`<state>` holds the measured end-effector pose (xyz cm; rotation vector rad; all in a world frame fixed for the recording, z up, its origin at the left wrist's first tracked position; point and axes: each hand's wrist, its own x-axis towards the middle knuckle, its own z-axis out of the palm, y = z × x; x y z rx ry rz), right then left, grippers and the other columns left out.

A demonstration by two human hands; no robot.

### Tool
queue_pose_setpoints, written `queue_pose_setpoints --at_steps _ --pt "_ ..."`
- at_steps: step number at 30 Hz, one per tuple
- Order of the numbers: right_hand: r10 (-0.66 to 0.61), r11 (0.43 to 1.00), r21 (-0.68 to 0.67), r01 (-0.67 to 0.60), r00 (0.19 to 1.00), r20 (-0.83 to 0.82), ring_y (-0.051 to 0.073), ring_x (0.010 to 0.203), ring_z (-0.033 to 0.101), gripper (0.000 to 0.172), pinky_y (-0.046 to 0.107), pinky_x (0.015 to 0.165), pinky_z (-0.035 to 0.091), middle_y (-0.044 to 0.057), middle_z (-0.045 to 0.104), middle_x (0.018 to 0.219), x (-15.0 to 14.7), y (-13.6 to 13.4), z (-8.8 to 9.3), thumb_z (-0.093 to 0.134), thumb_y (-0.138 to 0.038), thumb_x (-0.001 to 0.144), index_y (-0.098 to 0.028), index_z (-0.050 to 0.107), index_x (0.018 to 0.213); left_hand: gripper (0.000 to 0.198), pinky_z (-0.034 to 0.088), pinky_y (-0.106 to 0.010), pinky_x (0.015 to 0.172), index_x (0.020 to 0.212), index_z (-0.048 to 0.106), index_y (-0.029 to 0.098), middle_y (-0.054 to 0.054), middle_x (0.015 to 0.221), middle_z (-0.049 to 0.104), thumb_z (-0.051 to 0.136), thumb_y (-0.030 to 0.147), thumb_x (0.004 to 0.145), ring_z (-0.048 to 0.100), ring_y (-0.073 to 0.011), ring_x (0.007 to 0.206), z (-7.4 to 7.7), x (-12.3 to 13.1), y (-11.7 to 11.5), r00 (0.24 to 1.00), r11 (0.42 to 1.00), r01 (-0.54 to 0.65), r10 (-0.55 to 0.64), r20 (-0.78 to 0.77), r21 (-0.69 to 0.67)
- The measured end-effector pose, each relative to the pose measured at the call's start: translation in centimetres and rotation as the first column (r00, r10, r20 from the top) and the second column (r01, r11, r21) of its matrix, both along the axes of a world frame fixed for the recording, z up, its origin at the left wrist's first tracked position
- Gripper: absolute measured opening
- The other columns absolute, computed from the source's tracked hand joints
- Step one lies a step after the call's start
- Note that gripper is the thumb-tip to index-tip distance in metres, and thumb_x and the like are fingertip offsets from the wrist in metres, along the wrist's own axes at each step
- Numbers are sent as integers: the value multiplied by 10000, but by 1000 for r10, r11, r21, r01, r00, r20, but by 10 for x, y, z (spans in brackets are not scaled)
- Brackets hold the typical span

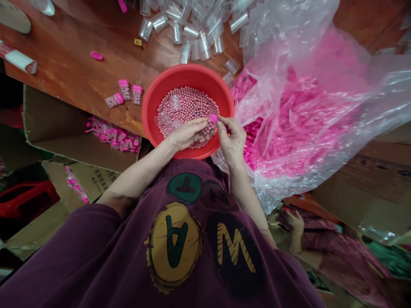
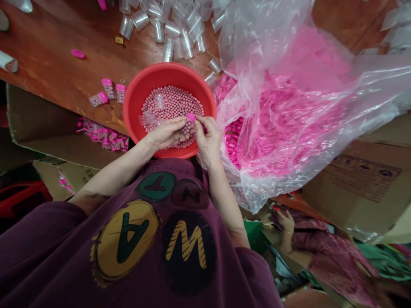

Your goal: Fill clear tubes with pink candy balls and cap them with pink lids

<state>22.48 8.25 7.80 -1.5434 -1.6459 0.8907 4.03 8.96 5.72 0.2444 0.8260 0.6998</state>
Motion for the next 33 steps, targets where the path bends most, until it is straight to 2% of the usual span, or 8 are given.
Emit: queue_pose_setpoints --at_steps 4,10,13,17,23,28,31,33 --pt "55 998 -10 -55 995 79 239 1053 791 312 468 999 650 77 843 1131 3 -2 0 560 -426 1120 -284 818 1222 138 575 -240 741 1144 774 186 -61 1002 801 723 289 1066 735 -130 850 0 3 -1 998 998 -43 41 -48 -37" --pt "144 989 -1 -145 985 96 246 1070 785 284 467 980 660 70 832 1130 6 -5 0 562 -377 1111 -295 820 1195 163 584 -241 749 1129 779 183 -55 958 776 758 327 1054 765 -152 897 2 0 -3 994 998 -20 14 -105 -53" --pt "95 995 -4 -95 993 71 228 1021 780 270 441 946 656 57 829 1104 1 -10 0 564 -385 1114 -299 812 1179 164 594 -252 789 1121 779 180 -53 952 774 754 328 1055 763 -150 893 2 2 -6 992 998 -43 36 -125 -51" --pt "-18 1000 1 18 999 29 216 951 764 267 412 895 639 53 808 998 -8 -18 -3 565 -400 1111 -266 795 1100 154 532 -218 676 1084 786 160 -50 912 761 716 296 1067 703 -117 775 4 10 -11 986 996 -86 81 -148 -28" --pt "-100 981 -169 91 994 -44 203 919 749 312 384 865 632 34 813 967 -10 -23 -10 595 -499 1086 -260 795 1066 306 507 -231 646 1107 789 180 -36 878 734 836 460 992 650 -117 724 5 10 -19 978 998 -30 40 -206 52" --pt "19 999 -39 -19 1000 16 210 937 754 267 399 882 641 51 809 1007 -9 -26 -4 560 -387 1117 -269 798 1141 449 503 -218 662 1056 808 178 -17 861 725 963 540 843 621 -95 715 3 3 -19 981 993 -21 42 -190 114" --pt "117 993 17 -118 992 36 217 981 762 271 409 900 648 67 805 1048 -7 -27 -3 544 -337 1130 -264 795 1199 450 466 -196 611 1004 797 169 -5 826 708 974 543 828 593 -77 671 5 2 -18 977 993 -16 41 -210 117" --pt "110 993 40 -110 994 -3 210 955 757 260 399 879 648 56 798 1020 -7 -26 -4 566 -355 1135 -263 802 1195 469 458 -191 598 999 794 161 -2 819 700 977 555 825 587 -72 662 8 2 -17 975 988 -21 54 -216 151"
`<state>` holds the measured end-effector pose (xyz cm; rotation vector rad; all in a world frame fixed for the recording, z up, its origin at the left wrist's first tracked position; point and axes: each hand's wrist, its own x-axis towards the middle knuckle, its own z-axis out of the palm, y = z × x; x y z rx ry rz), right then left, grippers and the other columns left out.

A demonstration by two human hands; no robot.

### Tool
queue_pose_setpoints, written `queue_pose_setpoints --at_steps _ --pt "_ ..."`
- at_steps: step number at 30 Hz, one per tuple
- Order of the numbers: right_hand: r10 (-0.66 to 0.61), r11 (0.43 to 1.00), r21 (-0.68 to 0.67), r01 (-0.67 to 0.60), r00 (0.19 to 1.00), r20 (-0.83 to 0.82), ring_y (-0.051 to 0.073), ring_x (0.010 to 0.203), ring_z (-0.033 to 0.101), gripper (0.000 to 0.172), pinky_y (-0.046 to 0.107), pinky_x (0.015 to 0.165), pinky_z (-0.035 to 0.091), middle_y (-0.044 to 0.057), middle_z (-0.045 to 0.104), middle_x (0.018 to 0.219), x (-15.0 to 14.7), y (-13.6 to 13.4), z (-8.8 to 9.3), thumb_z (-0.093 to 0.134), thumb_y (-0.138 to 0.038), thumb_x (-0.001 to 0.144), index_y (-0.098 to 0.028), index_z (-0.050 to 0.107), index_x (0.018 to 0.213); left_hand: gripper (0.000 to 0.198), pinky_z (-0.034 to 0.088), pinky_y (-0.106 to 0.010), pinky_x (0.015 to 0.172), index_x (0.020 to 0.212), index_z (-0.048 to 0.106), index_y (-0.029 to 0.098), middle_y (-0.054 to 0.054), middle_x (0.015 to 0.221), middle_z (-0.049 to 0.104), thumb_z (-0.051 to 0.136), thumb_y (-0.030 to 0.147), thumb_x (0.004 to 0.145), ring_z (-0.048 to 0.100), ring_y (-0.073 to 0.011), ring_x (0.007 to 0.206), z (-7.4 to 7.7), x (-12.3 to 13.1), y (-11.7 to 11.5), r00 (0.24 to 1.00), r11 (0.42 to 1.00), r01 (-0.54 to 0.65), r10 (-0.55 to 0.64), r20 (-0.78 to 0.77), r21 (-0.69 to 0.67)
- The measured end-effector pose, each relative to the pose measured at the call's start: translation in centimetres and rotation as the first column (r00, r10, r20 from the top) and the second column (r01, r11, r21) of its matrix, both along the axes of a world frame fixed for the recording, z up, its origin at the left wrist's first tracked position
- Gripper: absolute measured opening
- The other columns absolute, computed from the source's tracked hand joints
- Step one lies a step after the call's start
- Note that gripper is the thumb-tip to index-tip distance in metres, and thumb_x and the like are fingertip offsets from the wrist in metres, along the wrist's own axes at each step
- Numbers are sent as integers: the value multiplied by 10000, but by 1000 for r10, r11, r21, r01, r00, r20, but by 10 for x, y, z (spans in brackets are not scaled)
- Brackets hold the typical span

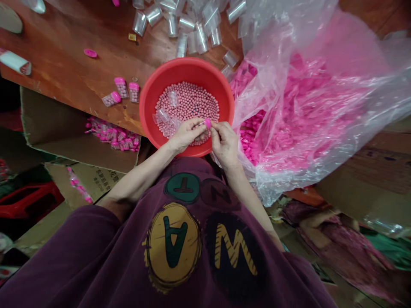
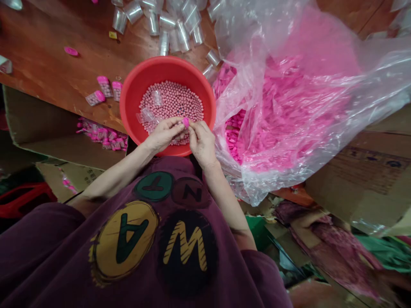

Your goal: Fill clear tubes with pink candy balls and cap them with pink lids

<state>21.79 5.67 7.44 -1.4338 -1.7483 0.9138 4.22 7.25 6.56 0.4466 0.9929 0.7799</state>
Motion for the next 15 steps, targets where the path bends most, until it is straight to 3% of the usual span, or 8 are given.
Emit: queue_pose_setpoints --at_steps 3,7,10,12,15 --pt "-68 998 -17 67 991 -115 196 912 746 247 387 855 645 32 792 986 -2 2 -1 615 -413 1131 -275 815 1170 513 472 -196 610 1006 797 158 7 782 676 983 592 807 577 -75 655 4 2 0 999 997 -35 35 8 62" --pt "-87 995 -68 78 986 -141 202 928 747 280 410 873 658 28 790 983 -4 0 0 623 -481 1125 -294 828 1160 469 471 -208 602 1006 799 172 18 746 655 1001 532 785 577 -88 648 4 3 -2 997 997 -69 69 -17 46" --pt "-81 984 -175 44 974 -211 223 1064 760 344 461 987 678 48 803 1163 -3 -4 -2 622 -580 1107 -321 790 1261 382 467 -210 598 1006 793 174 17 754 668 975 448 810 601 -95 659 2 2 1 993 995 -85 89 -78 52" --pt "-196 945 -315 82 917 -348 214 1070 767 422 470 1009 692 41 778 1294 -3 -7 -8 683 -643 1055 -358 703 1366 348 505 -220 639 1025 786 170 11 788 697 952 404 829 631 -98 683 3 -1 4 990 993 -83 92 -105 86" --pt "-442 843 -518 146 738 -510 179 897 770 571 419 899 724 6 768 1216 -5 -8 -22 850 -659 914 -377 601 1344 346 524 -231 652 1021 781 166 8 789 716 945 398 824 638 -97 670 3 -5 7 991 992 -58 71 -117 112"
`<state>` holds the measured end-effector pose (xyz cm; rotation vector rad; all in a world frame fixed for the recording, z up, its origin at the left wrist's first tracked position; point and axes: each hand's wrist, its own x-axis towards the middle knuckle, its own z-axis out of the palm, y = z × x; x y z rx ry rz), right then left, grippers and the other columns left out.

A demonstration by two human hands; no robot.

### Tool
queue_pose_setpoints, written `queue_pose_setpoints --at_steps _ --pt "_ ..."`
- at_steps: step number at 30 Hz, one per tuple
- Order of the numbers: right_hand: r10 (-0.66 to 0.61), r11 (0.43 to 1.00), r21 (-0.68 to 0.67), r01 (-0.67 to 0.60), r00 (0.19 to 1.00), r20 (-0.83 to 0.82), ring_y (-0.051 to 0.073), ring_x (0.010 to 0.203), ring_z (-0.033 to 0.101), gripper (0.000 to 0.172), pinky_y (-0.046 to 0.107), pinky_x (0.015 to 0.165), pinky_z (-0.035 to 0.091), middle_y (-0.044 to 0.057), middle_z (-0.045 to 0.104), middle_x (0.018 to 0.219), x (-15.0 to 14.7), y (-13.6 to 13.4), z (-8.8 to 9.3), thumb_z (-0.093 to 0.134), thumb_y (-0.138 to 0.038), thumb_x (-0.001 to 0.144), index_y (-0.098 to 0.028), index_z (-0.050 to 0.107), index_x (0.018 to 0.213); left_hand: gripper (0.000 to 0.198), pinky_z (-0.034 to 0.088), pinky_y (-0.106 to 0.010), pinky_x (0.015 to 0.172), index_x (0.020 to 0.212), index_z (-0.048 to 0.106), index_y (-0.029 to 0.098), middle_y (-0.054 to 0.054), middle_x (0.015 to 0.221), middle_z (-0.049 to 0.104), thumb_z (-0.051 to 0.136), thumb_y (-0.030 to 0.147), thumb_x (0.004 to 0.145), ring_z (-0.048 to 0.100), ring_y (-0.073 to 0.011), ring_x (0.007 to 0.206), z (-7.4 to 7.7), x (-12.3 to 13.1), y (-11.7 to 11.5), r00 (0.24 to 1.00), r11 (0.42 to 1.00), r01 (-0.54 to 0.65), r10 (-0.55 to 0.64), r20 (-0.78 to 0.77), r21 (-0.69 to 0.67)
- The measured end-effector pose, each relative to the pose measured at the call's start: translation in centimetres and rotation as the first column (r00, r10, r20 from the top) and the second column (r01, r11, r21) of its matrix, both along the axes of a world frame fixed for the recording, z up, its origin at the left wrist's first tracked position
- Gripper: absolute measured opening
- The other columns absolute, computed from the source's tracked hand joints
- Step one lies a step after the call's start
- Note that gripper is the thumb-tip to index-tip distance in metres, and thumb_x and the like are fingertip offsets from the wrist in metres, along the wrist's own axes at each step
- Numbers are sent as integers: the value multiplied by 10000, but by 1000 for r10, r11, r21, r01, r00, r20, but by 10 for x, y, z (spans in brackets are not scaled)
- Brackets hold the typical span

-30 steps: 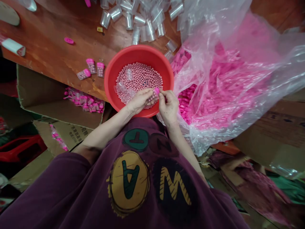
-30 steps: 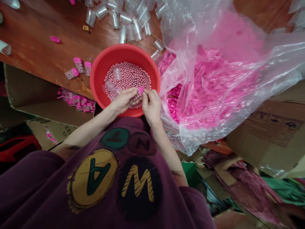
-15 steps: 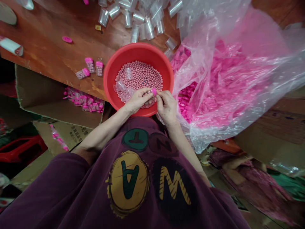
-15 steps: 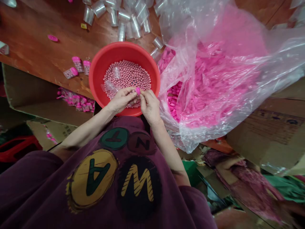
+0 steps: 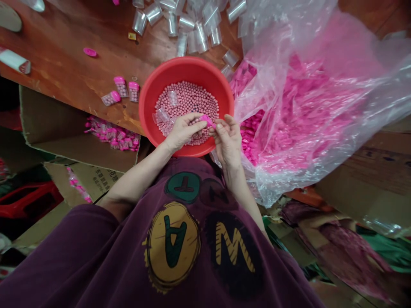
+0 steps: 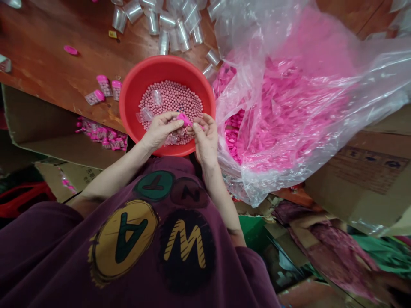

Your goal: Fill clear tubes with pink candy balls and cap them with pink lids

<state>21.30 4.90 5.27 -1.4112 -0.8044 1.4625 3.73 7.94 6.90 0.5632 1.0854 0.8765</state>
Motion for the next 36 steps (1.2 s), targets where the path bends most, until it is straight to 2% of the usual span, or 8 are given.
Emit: queue_pose_setpoints --at_steps 4,8,14,16,20,29,32,36 --pt "-107 992 -70 109 994 26 184 829 762 559 389 836 724 -1 744 994 -5 -1 -11 860 -715 872 -319 622 1187 349 428 -220 542 1004 802 171 14 699 682 947 423 811 599 -100 592 -2 0 -3 1000 999 17 -18 -5 -39" --pt "10 997 73 -38 939 343 220 988 766 563 473 956 713 67 743 1210 -4 -4 -3 686 -730 1012 -330 652 1407 278 344 -210 482 997 809 181 34 643 621 930 382 849 524 -81 516 -2 2 -6 1000 993 24 -24 0 -112" --pt "370 824 44 -565 595 713 370 1499 587 769 644 1262 546 196 575 1599 4 -1 30 702 -471 1036 -238 421 1713 235 463 -189 559 975 765 162 23 741 695 931 291 869 598 -80 603 9 11 -7 1000 989 -2 2 -3 -150" --pt "401 778 -12 -628 482 779 401 1521 556 859 662 1315 484 225 582 1589 2 1 37 785 -392 972 -159 408 1708 235 487 -194 579 991 752 161 19 733 696 906 322 914 623 -92 626 13 18 -10 1000 987 -15 18 15 -162" --pt "369 790 -81 -608 365 855 403 1427 615 865 629 1292 509 250 640 1511 -6 2 36 828 -268 911 -90 434 1661 249 551 -200 689 983 740 167 12 795 724 903 350 938 656 -92 699 13 28 -15 997 986 -79 81 10 -148" --pt "315 811 16 -584 459 831 381 1407 648 789 650 1194 576 207 669 1485 0 1 15 751 -277 887 -160 433 1599 432 618 -296 831 1218 763 171 -47 1001 803 915 408 890 733 -151 827 -6 20 -23 999 996 34 -31 43 -77" --pt "329 818 -1 -576 465 822 417 1377 650 767 679 1205 554 217 682 1429 1 1 11 767 -306 865 -151 490 1563 414 610 -344 966 1225 738 167 -76 1131 803 898 281 860 751 -193 1003 -12 22 -21 987 999 40 -36 -156 25" --pt "384 836 -69 -545 490 783 452 1346 663 692 751 1193 531 221 670 1428 2 1 9 696 -265 897 -175 526 1562 457 574 -397 1057 1124 759 169 -90 1152 801 889 76 695 716 -245 1087 -12 26 -18 853 977 141 -37 -520 161"
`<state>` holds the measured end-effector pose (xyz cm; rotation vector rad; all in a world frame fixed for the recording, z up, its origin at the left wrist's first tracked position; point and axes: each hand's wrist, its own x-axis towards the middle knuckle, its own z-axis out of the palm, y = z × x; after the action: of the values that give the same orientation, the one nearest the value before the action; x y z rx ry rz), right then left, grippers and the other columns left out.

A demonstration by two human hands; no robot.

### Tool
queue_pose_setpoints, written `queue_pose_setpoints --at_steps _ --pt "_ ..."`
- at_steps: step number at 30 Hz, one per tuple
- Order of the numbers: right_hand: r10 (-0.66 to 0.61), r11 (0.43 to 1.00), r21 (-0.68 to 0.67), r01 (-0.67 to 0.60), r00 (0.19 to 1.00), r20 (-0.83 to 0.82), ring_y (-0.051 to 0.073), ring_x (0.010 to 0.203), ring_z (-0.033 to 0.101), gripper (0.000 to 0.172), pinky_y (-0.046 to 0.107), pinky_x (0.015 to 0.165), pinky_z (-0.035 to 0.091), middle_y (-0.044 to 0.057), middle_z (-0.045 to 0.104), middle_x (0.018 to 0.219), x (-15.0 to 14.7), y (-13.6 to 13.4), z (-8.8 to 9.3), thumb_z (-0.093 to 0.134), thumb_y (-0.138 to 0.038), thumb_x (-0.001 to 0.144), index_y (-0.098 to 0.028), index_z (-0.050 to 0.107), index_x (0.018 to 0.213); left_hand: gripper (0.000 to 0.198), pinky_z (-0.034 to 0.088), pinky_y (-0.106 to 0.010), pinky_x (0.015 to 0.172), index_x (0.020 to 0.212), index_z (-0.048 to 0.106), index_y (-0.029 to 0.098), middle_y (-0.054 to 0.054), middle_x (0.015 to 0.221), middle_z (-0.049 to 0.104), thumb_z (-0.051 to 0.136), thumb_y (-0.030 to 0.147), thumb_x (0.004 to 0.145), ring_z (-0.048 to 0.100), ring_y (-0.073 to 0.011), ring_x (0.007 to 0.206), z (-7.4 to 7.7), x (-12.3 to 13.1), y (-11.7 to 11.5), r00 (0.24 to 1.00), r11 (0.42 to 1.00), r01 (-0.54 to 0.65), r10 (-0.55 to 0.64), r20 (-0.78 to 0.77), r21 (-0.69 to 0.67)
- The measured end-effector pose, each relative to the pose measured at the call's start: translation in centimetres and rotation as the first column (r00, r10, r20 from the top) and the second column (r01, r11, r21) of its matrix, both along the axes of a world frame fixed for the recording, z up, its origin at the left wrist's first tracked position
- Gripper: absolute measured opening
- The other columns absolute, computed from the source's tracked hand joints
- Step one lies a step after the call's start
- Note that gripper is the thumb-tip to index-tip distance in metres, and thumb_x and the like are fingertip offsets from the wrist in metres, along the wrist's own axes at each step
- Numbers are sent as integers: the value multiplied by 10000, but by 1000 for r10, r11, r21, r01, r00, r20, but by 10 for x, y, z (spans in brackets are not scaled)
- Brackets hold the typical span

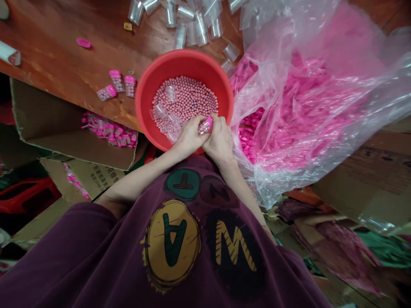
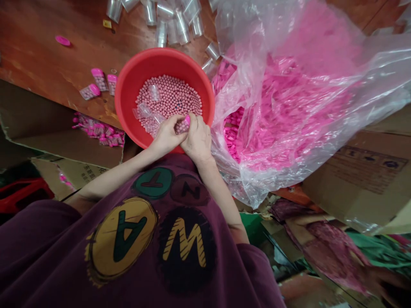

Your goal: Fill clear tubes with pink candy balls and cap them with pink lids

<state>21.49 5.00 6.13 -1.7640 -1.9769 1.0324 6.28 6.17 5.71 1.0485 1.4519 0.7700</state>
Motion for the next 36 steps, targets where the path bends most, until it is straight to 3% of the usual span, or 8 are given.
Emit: queue_pose_setpoints --at_steps 4,8,12,14,17,20,30,36 --pt "32 997 -58 -43 983 -180 405 1400 641 843 688 1227 552 183 615 1547 10 1 7 784 -300 859 -238 465 1637 356 574 -366 994 1104 810 168 -75 1084 801 851 99 757 702 -229 1033 6 -7 3 1000 998 27 -27 3 -51" --pt "3 991 -123 -53 929 -369 253 1053 709 733 530 1046 677 94 678 1320 21 7 18 729 -413 984 -306 479 1665 254 549 -250 775 1143 821 181 -52 1054 773 829 318 930 678 -140 861 14 -18 4 907 963 91 25 420 -255" --pt "4 999 -39 -17 951 -310 318 1292 657 756 575 1171 616 137 611 1435 21 10 23 820 -533 942 -283 587 1617 378 517 -227 646 967 788 165 -34 866 729 858 536 941 604 -103 684 22 -21 3 778 916 152 121 617 -371" --pt "-11 1000 -30 2 949 -316 335 1342 646 741 607 1210 590 142 620 1456 20 10 23 820 -586 944 -283 619 1589 431 531 -235 651 899 758 163 -42 829 729 849 582 945 623 -113 689 23 -19 2 766 919 129 146 626 -373" --pt "-99 995 -60 82 914 -393 273 1172 718 487 567 1127 639 93 714 1293 19 10 20 657 -622 1065 -326 731 1444 468 532 -262 651 888 727 180 -59 831 749 814 634 962 648 -132 687 21 -17 -1 769 929 140 116 629 -342" --pt "-182 983 -100 153 871 -457 239 1075 743 397 520 1078 650 48 772 1153 20 12 16 670 -649 1064 -349 807 1285 514 519 -290 643 919 712 193 -77 887 773 772 702 968 643 -139 671 18 -17 -3 790 949 150 55 610 -279" --pt "-137 986 19 163 885 -445 253 1047 746 389 505 997 657 49 801 1117 14 15 22 675 -674 1047 -347 823 1197 561 437 -299 600 868 686 203 -30 746 658 719 750 992 548 -134 612 26 -26 10 857 967 219 -127 499 -129" --pt "-290 956 -202 212 777 -558 222 950 765 480 470 909 703 26 812 1156 7 7 22 691 -742 1013 -353 745 1290 493 436 -277 593 994 750 204 -3 719 642 740 697 992 549 -127 590 26 -26 7 859 976 173 -86 504 -128"
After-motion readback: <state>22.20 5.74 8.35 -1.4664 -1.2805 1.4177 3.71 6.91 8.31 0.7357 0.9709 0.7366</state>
